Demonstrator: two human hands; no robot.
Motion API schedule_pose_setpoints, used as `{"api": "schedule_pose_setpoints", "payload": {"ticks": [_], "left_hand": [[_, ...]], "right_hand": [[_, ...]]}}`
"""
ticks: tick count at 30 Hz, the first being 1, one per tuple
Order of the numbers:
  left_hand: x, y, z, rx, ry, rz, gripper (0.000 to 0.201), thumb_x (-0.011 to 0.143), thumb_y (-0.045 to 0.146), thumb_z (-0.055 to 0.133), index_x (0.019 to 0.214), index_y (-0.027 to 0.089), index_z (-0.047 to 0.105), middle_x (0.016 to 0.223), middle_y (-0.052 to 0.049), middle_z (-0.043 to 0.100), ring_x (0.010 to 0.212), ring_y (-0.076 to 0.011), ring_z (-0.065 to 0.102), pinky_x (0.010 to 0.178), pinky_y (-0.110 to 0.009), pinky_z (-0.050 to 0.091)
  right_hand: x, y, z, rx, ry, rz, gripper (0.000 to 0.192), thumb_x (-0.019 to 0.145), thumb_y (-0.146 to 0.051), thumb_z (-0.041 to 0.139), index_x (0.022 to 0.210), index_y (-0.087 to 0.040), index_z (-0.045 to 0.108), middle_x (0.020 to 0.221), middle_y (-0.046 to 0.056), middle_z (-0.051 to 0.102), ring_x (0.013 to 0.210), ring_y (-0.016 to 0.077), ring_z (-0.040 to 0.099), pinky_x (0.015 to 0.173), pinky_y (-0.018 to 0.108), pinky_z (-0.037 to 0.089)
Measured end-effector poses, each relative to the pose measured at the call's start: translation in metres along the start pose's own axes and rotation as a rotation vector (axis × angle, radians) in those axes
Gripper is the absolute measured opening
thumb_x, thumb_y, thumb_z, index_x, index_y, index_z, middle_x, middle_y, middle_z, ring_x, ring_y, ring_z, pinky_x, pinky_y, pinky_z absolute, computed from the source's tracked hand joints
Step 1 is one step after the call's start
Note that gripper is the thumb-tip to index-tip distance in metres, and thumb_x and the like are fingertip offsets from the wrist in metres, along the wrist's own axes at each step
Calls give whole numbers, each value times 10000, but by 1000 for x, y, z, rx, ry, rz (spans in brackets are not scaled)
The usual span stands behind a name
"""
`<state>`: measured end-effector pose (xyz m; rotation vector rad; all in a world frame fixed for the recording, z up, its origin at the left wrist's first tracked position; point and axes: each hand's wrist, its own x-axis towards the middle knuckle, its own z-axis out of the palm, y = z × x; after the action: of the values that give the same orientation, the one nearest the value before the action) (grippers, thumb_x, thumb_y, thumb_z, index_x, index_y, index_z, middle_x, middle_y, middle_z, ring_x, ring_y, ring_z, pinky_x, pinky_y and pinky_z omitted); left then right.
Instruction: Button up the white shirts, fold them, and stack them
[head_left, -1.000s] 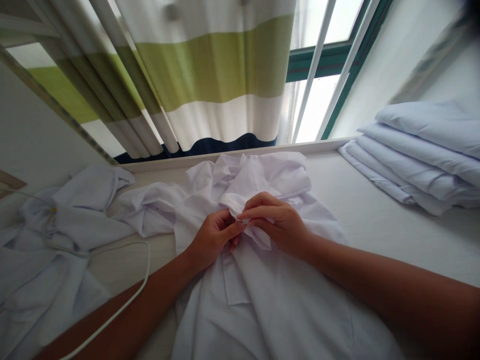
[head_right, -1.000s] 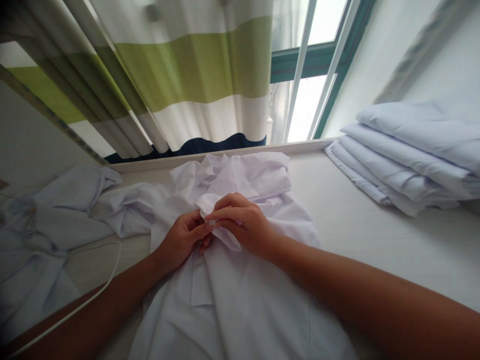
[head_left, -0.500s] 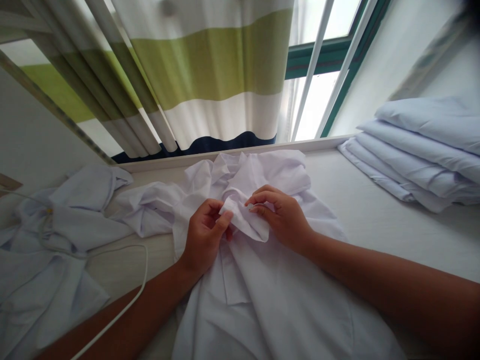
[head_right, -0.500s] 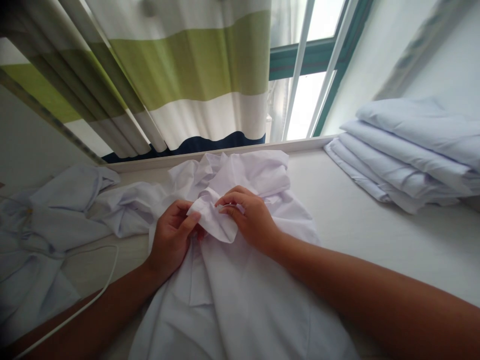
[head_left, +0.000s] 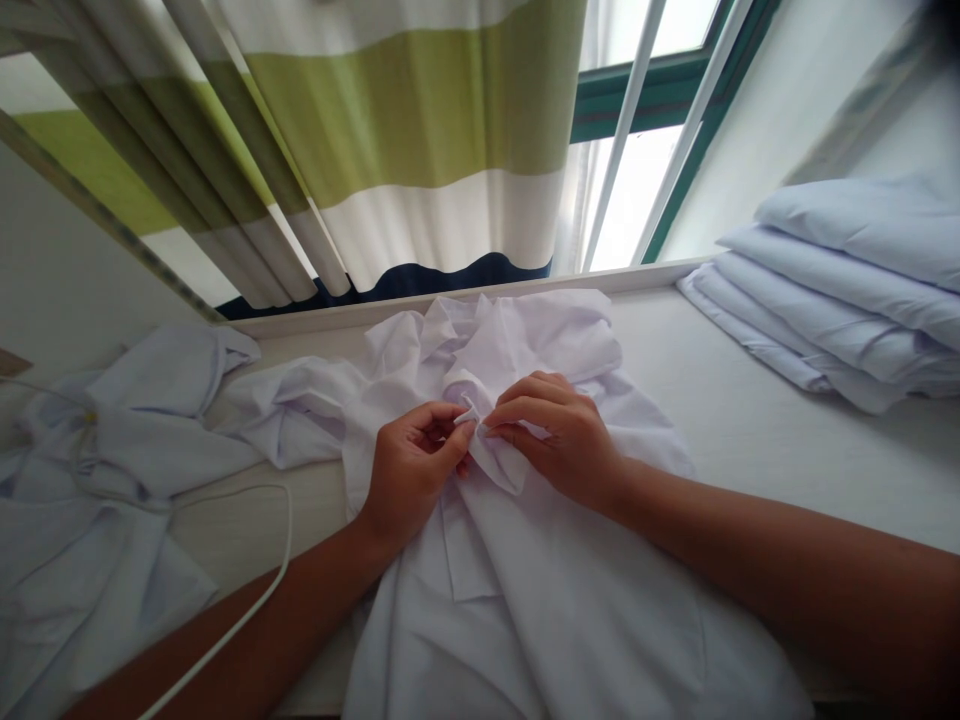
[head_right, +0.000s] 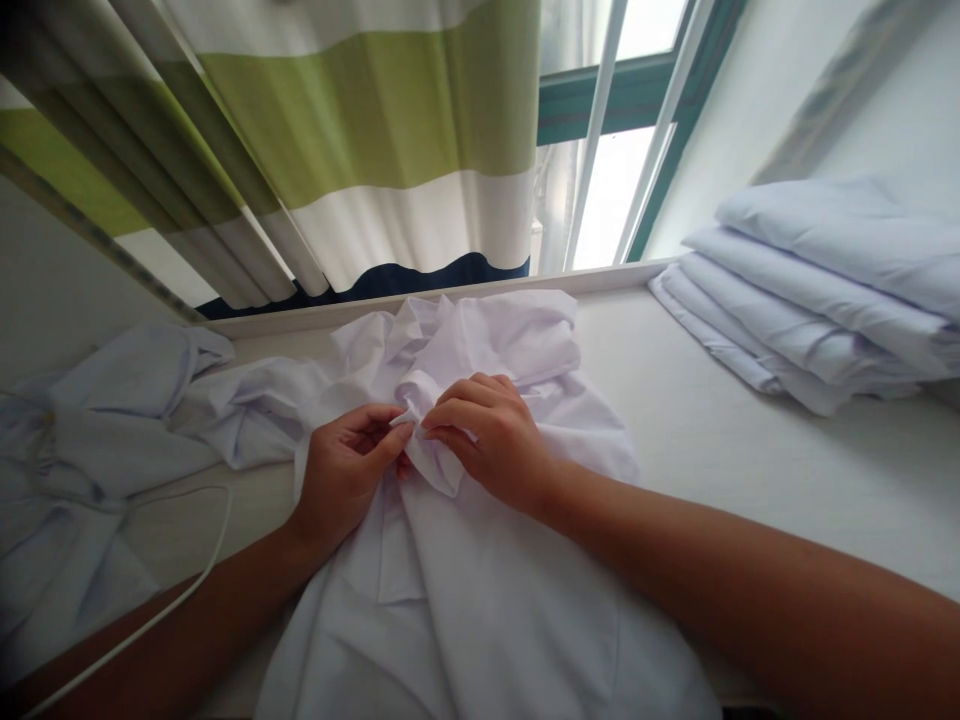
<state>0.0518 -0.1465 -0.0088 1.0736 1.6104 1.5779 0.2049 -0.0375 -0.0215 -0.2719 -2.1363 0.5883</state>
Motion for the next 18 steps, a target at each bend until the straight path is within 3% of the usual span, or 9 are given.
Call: {"api": "schedule_pose_setpoints", "payload": {"ticks": [18], "left_hand": [[0, -1, -3, 214, -62, -20, 206, 783, 316, 763, 925, 166, 768, 701, -17, 711, 507, -114, 588, 475, -208, 486]], "right_hand": [[-3, 4, 1, -117, -64, 26, 93, 874, -150, 709, 817, -222, 721, 813, 12, 736, 780, 188, 611, 796, 357, 404]]}}
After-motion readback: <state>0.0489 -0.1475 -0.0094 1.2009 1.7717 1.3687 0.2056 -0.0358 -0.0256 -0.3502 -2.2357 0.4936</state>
